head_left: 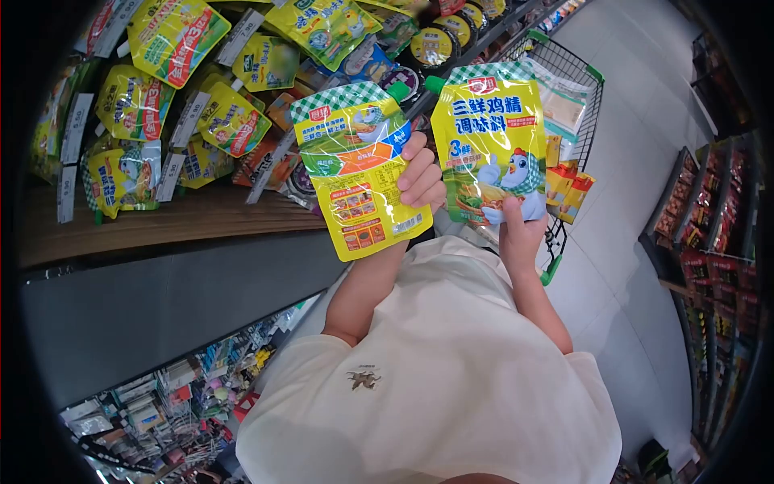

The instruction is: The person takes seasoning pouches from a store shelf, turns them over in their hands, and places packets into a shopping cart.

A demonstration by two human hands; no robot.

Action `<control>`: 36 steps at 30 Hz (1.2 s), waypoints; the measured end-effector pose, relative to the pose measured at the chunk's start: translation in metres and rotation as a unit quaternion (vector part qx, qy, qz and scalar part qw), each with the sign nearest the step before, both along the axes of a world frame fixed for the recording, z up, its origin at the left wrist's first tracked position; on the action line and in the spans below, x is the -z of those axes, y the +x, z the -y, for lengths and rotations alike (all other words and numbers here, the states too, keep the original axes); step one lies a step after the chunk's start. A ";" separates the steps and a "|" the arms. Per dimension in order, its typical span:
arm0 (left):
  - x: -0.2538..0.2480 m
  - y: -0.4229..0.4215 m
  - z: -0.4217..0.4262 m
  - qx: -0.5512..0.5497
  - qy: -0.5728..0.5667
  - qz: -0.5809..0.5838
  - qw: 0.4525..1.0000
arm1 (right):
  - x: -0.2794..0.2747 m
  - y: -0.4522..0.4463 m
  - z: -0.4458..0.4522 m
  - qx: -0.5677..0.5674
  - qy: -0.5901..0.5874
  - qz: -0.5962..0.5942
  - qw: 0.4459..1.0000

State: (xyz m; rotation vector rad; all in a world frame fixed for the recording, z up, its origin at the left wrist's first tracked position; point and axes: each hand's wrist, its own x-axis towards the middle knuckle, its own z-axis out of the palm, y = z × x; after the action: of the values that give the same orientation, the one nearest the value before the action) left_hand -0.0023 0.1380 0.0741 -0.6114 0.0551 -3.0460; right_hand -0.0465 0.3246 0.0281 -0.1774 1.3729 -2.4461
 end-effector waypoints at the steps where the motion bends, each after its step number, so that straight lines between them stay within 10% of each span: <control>1: 0.000 0.002 0.002 -0.008 -0.004 0.002 1.000 | -0.002 0.001 0.002 -0.013 -0.004 0.002 1.000; 23: 0.035 -0.003 0.018 -0.061 -0.142 -0.016 0.988 | -0.006 0.004 0.007 -0.019 0.128 -0.032 0.991; 36: -0.005 -0.007 -0.005 -0.327 -0.315 0.399 0.797 | 0.008 0.000 0.003 -0.026 0.142 -0.072 0.987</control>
State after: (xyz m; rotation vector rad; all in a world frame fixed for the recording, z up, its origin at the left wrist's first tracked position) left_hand -0.0088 0.1426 0.0794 0.5989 -0.9805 -2.3047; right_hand -0.0465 0.3217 0.0200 -0.3224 1.7378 -2.1999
